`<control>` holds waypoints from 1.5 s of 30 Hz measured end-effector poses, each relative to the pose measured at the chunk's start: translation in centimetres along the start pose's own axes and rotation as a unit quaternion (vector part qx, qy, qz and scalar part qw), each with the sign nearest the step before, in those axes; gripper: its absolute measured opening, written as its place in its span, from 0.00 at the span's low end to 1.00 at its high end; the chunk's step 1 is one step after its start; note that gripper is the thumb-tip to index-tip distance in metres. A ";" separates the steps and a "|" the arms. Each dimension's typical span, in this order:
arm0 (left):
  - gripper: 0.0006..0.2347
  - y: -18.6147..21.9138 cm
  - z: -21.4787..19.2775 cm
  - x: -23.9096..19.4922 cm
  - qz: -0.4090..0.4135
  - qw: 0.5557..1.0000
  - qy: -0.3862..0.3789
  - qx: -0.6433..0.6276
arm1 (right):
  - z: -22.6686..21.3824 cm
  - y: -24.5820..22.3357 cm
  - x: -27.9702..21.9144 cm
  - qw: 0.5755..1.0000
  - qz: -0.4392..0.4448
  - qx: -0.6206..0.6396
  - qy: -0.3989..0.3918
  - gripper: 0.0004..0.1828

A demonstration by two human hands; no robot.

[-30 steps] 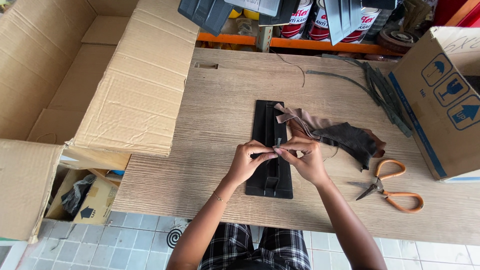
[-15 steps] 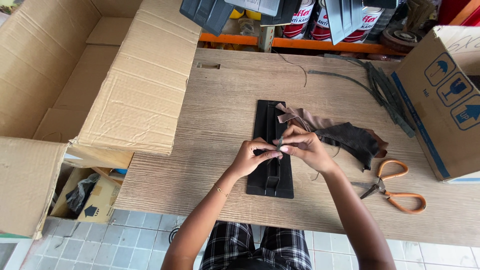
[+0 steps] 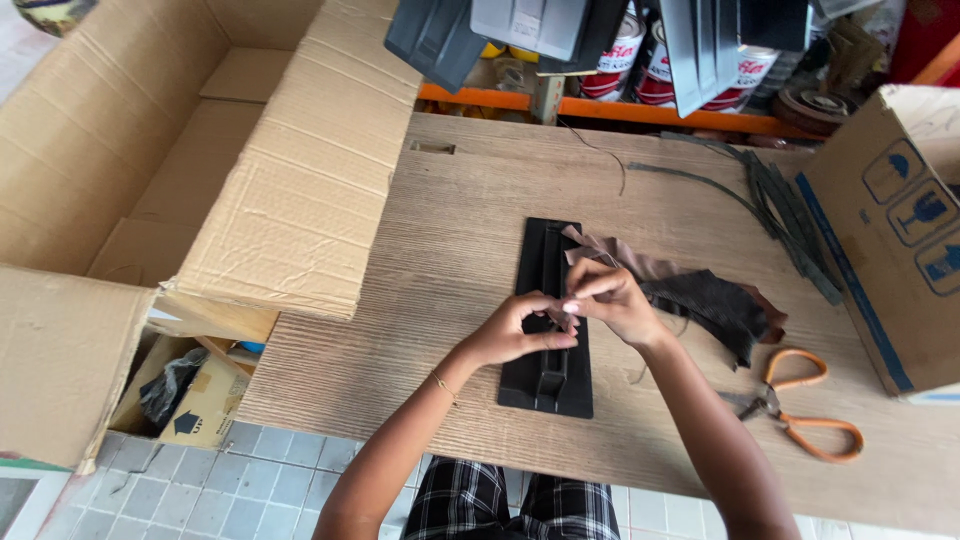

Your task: Assembling black plastic brackets with fabric pieces and thin wire at a workstation.

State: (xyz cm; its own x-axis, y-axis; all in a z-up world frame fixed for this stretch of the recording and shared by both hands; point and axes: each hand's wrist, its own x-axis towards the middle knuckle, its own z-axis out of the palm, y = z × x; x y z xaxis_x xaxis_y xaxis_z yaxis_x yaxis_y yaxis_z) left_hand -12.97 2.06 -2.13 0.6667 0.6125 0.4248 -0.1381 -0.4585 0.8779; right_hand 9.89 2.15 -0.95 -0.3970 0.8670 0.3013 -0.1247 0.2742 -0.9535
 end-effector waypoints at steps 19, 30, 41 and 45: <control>0.08 -2.3 0.6 1.2 0.041 0.980 0.058 0.186 | -0.8 -9.3 -0.6 0.659 -0.393 -0.639 -0.064 0.19; 0.08 -1.9 0.1 1.4 0.049 0.989 -0.025 0.135 | 0.4 -12.1 0.7 0.542 -0.424 -0.669 -0.279 0.13; 0.12 0.3 1.4 0.4 0.091 0.950 0.063 0.291 | 1.9 -8.1 -1.0 0.849 0.036 -0.513 -0.124 0.12; 0.10 0.5 1.8 0.1 0.162 0.905 0.120 0.374 | 0.1 -4.2 -2.9 0.949 0.244 -0.196 -0.033 0.26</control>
State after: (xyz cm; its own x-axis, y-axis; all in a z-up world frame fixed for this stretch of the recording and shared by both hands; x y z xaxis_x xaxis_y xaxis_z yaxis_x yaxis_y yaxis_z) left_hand -11.66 0.77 -2.01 0.4888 0.4495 0.7477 0.2976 -0.8916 0.3414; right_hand 11.45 -1.59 2.16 -0.3771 0.9066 -0.1895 0.4323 -0.0086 -0.9017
